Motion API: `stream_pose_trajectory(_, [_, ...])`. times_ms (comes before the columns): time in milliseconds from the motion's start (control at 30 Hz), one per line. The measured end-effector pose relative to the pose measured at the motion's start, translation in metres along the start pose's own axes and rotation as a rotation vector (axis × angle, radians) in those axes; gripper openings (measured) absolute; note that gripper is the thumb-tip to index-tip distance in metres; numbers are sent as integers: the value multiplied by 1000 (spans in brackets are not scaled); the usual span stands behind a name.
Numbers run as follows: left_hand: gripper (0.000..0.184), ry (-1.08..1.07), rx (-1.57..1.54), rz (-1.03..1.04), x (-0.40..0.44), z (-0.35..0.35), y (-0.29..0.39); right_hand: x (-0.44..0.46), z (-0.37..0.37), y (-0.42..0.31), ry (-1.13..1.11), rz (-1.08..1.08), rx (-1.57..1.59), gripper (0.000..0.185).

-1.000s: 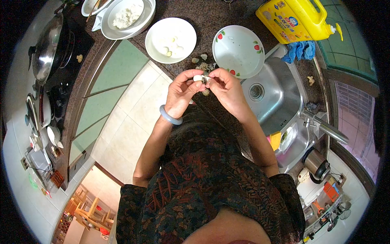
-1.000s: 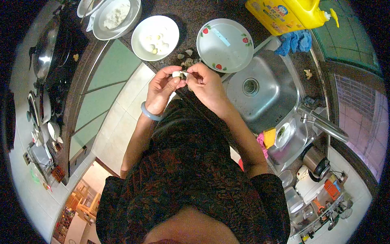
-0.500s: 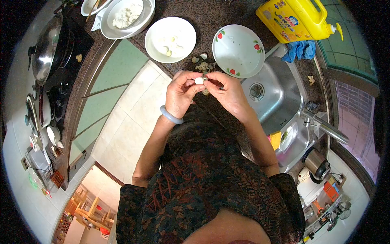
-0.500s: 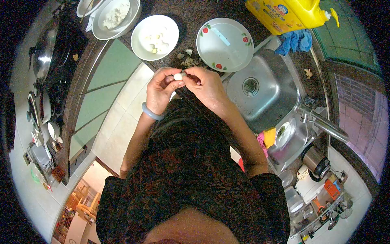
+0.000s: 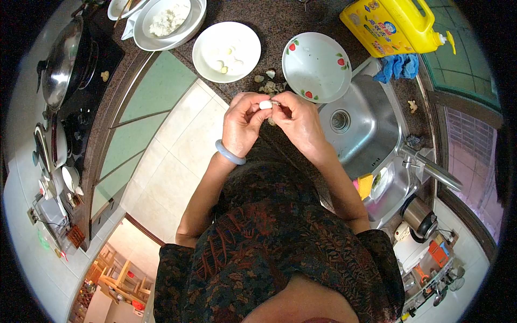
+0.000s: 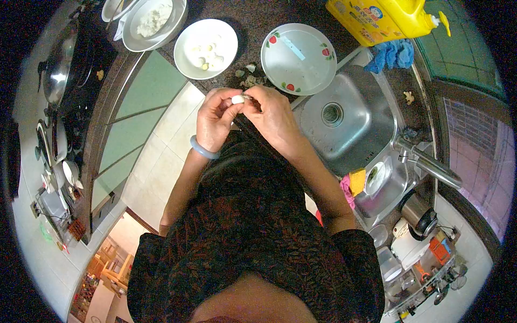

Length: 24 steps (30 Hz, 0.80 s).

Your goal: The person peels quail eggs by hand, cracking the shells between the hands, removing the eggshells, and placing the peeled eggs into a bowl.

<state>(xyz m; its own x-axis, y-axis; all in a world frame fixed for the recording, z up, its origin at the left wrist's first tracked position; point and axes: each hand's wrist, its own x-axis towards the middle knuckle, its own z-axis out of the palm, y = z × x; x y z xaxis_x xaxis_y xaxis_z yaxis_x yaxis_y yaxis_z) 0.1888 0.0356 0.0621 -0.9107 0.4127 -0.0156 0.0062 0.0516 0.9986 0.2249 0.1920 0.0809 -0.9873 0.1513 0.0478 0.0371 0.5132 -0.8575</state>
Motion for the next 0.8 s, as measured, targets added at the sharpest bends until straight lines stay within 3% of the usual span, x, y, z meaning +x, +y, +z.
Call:
stream_pose_trajectory(67, [28, -5, -173, -64, -1, 0, -2, 0, 3, 2, 22, 5, 10, 18])
stream_pose_trajectory(133, [28, -14, -200, -84, -1, -1, -3, 0, 5, 5, 15, 148, 132, 13])
stream_pose_trajectory(233, [28, -40, -269, -127, -2, -2, -9, -1, 9, 16, 17, 179, 181, 10])
stream_pose_trajectory(400, [29, -69, -372, -251, -2, -7, -5, 0, 6, 24, -63, 303, 394, 11])
stream_pose_trajectory(533, [27, -49, -629, -399, -1, -10, -10, 3, 0, 16, -117, 420, 588, 14])
stream_pose_trajectory(800, [30, 95, -951, -525, 4, -13, -20, 2, 3, 22, -42, 370, 537, 15])
